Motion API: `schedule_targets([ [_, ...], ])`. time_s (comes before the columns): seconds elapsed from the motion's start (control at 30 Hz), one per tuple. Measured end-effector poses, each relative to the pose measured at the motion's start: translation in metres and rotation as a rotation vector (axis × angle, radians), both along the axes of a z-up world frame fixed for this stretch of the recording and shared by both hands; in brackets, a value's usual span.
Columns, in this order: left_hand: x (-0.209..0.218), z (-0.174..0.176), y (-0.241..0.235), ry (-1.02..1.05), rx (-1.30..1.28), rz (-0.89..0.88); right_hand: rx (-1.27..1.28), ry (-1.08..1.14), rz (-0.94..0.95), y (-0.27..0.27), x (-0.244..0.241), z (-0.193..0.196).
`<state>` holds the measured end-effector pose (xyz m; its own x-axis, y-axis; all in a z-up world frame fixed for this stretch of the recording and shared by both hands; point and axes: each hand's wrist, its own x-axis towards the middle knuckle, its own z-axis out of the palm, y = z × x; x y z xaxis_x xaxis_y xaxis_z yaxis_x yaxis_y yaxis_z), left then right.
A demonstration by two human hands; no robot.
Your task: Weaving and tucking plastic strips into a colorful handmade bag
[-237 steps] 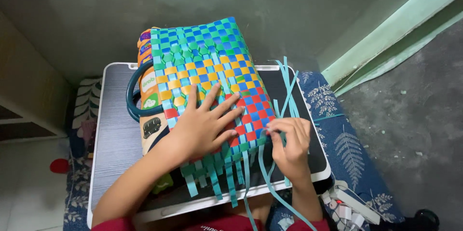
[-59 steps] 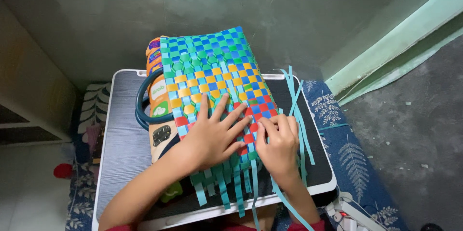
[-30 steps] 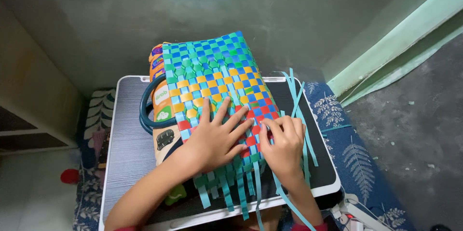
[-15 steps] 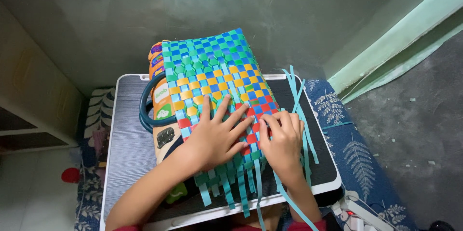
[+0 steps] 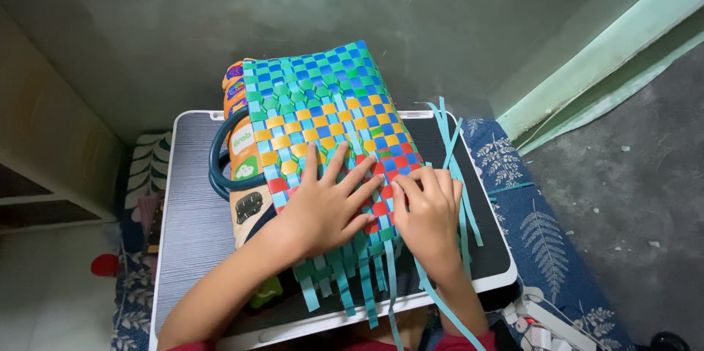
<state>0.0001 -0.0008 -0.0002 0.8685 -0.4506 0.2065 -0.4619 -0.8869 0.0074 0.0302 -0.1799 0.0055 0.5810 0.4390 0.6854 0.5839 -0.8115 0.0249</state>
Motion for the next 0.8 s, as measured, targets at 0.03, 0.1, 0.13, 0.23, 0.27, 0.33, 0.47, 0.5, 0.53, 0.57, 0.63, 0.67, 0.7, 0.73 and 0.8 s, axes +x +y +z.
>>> schedule_targets([
  [0.03,0.000,0.000,0.000,-0.007,0.000,-0.001,-0.004,0.018,0.001,0.000,0.000,-0.001],
  [0.1,0.000,0.000,0.000,-0.013,0.001,-0.001,-0.008,0.036,0.003,0.000,-0.001,0.001],
  [0.13,0.000,0.000,0.000,0.007,0.006,-0.002,-0.012,0.059,0.017,0.000,-0.002,0.004],
  [0.23,0.001,0.002,0.001,0.028,0.009,-0.004,-0.022,0.095,0.040,0.000,-0.001,0.006],
  [0.27,0.000,0.003,0.001,0.027,0.006,-0.003,-0.027,0.105,0.051,0.000,0.000,0.006],
  [0.33,-0.001,0.003,0.001,0.020,0.005,-0.001,-0.019,0.101,0.051,0.000,-0.001,0.005],
  [0.47,0.000,0.000,0.000,-0.011,0.016,0.002,-0.048,-0.026,-0.003,0.004,-0.003,-0.004],
  [0.5,0.000,-0.001,0.000,-0.012,0.016,0.002,-0.048,-0.026,-0.003,0.004,-0.003,-0.006],
  [0.53,0.000,-0.001,0.000,-0.009,0.019,0.002,-0.040,-0.045,-0.003,0.004,-0.002,-0.008],
  [0.57,0.000,-0.002,0.000,-0.004,0.021,0.002,-0.034,-0.063,-0.001,0.003,-0.002,-0.009],
  [0.63,0.001,-0.001,0.000,-0.002,0.017,0.004,-0.023,-0.054,0.002,0.003,-0.002,-0.009],
  [0.67,0.001,-0.001,0.000,-0.001,0.015,0.005,-0.010,-0.046,0.004,0.003,-0.002,-0.009],
  [0.7,0.001,-0.001,0.000,-0.001,0.016,0.004,-0.009,-0.046,0.002,0.003,-0.002,-0.008],
  [0.73,0.000,0.000,-0.001,0.001,0.017,0.008,-0.002,-0.041,0.004,0.003,-0.002,-0.007],
  [0.8,-0.001,0.000,-0.002,0.000,0.019,0.012,0.007,-0.037,0.006,0.005,-0.001,-0.006],
])
